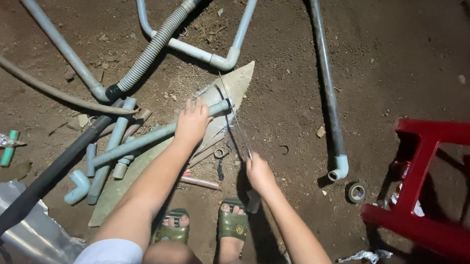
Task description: The person cuts a grey PVC pipe with a hacksaw, then assembles a pipe system by connecting various PVC pipes and fittings. They use a pipe cutter to trim a section and join the pieces together on the ground.
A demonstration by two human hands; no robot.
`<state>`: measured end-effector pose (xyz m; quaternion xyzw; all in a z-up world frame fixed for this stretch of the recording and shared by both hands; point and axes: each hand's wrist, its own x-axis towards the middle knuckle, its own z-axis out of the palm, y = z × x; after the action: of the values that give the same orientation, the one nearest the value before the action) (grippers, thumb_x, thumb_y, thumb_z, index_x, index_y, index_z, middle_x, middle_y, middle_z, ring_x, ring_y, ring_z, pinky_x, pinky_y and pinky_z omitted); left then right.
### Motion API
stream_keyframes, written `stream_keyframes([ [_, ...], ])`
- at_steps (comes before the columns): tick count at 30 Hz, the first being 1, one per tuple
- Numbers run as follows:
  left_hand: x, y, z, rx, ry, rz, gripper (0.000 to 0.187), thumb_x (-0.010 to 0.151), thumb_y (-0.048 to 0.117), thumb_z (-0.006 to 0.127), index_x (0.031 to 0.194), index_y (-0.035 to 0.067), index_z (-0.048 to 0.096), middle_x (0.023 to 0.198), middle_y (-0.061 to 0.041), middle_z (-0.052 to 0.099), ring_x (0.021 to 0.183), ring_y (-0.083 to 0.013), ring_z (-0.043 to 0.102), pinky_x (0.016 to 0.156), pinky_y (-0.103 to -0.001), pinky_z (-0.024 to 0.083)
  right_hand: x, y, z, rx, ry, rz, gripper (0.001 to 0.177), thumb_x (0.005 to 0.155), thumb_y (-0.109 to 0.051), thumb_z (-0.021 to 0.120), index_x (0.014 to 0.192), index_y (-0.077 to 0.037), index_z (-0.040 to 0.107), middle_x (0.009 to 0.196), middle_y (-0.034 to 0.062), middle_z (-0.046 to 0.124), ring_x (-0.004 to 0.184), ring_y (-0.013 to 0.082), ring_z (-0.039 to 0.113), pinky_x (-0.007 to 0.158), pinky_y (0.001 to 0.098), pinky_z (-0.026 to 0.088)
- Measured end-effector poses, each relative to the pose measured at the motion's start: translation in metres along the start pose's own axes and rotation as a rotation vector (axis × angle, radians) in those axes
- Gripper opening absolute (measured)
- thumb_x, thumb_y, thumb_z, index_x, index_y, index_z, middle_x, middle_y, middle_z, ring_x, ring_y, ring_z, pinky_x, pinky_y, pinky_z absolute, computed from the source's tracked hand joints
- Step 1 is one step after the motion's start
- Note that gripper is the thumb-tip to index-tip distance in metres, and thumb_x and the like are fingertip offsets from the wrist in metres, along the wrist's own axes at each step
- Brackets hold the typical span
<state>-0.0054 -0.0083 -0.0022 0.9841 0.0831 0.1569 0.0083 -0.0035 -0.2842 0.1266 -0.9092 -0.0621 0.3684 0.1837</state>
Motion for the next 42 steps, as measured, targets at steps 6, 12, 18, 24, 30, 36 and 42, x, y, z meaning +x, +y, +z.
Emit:
stream_keyframes([
  [6,0.007,0.001,-0.010,-0.014,0.016,0.006,0.053,0.092,0.052,0.075,0.119,0.007,0.069,0.136,-0.020,0.072,0.120,-0.0495,0.070,0.084,-0.053,0.062,-0.060,0.025,-0.019,0.061,-0.079,0.098,0.043,0.111,-0.033,0.045,0.134,-0.005,0.067,0.120,0.0329,0.076,0.123,0.0487,0.070,0.105,0.0629,0.055],
  [12,0.001,0.001,-0.008,-0.012,0.000,-0.009,0.054,0.092,0.052,0.075,0.121,0.008,0.069,0.135,-0.019,0.072,0.120,-0.0494,0.070,0.085,-0.053,0.062,-0.019,0.014,-0.012,0.048,-0.065,0.056,0.042,0.111,-0.033,0.045,0.131,-0.004,0.069,0.116,0.0333,0.076,0.120,0.0496,0.070,0.103,0.0633,0.056],
  [18,-0.002,0.002,0.006,0.007,0.007,-0.003,0.053,0.093,0.053,0.074,0.123,0.009,0.069,0.135,-0.018,0.073,0.119,-0.0488,0.071,0.082,-0.053,0.062,0.052,-0.028,-0.012,0.020,-0.003,-0.052,0.040,0.112,-0.037,0.044,0.123,-0.008,0.070,0.106,0.0294,0.078,0.113,0.0461,0.074,0.097,0.0601,0.059],
  [24,0.002,0.002,0.001,-0.001,-0.017,0.017,0.054,0.094,0.052,0.074,0.124,0.008,0.070,0.132,-0.020,0.073,0.120,-0.0499,0.070,0.082,-0.054,0.063,0.043,-0.032,-0.018,-0.002,0.014,-0.037,0.040,0.111,-0.036,0.044,0.119,-0.006,0.070,0.106,0.0312,0.078,0.112,0.0476,0.075,0.097,0.0609,0.059],
  [30,0.005,-0.004,-0.003,-0.006,-0.008,0.027,0.055,0.094,0.053,0.072,0.126,0.009,0.069,0.133,-0.019,0.072,0.124,-0.0488,0.069,0.085,-0.053,0.063,-0.012,0.024,0.006,-0.016,-0.042,0.051,0.039,0.110,-0.035,0.045,0.126,-0.011,0.070,0.109,0.0296,0.079,0.115,0.0459,0.074,0.100,0.0608,0.059],
  [36,0.002,-0.003,0.005,-0.009,0.011,0.049,0.057,0.091,0.052,0.076,0.126,0.007,0.070,0.132,-0.021,0.073,0.123,-0.0477,0.070,0.085,-0.052,0.062,-0.027,0.031,-0.007,0.015,-0.063,0.088,0.040,0.109,-0.034,0.046,0.126,-0.006,0.071,0.113,0.0317,0.078,0.117,0.0479,0.072,0.101,0.0622,0.057],
  [42,0.000,-0.001,0.012,0.049,0.069,0.068,0.060,0.087,0.054,0.079,0.124,0.008,0.070,0.134,-0.021,0.072,0.125,-0.0452,0.069,0.088,-0.051,0.061,0.053,-0.018,-0.011,0.012,-0.032,-0.055,0.040,0.111,-0.032,0.046,0.120,-0.002,0.070,0.111,0.0327,0.076,0.115,0.0493,0.072,0.099,0.0636,0.057],
])
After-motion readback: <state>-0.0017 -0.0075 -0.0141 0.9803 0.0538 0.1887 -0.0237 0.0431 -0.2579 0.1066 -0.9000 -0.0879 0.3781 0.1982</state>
